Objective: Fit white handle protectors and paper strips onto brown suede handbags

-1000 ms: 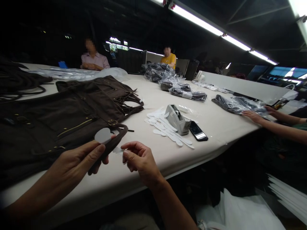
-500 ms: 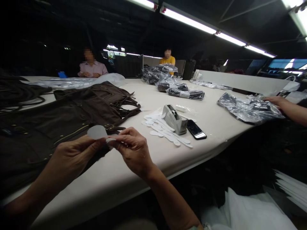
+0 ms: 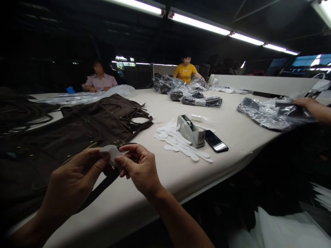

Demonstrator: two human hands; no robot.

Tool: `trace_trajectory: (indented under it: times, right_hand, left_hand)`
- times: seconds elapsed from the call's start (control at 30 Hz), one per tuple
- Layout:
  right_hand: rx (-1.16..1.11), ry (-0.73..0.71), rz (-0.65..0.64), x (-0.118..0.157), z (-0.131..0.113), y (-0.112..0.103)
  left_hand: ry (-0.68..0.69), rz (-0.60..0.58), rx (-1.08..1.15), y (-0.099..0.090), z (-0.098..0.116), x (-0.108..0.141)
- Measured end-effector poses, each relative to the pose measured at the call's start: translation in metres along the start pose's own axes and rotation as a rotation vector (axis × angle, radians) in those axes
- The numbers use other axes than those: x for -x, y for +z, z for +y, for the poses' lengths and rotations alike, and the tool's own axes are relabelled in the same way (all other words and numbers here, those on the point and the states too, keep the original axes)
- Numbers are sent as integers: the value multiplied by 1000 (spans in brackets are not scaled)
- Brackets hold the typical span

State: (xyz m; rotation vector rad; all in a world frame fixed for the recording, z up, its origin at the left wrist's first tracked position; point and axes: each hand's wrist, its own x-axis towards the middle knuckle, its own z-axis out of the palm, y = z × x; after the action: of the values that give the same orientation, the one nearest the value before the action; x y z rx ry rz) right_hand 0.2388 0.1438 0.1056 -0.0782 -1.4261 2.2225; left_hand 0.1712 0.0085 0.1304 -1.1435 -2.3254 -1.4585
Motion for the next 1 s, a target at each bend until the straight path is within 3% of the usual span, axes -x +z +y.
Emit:
trace_trajectory:
  times: [0.2,0.27,0.43,0.6,0.7,0.9,1.0]
  right_hand:
    - [58,7,-65,5,2,-3]
    - [79,37,-58,7,2,-4]
    - [83,113,-21,10,3,-8]
    - [108,96,-49,11,4,-10]
    - [109,87,-68,12,7,-7]
    - [175,21,52,21,16,8]
    - [195,-57,109,23,22,8]
  left_hand:
    - [344,-57,-212,-3,-4,7]
    - [323,-40,-223,-1,-4,11]
    - [117,55,-160,2,0,17]
    - [99,10,63,-3,12,13]
    - [121,-25,73,-6,12,12]
    - [489,171,-214,3,-3,22]
    - [592,201,-289,8,-9,30]
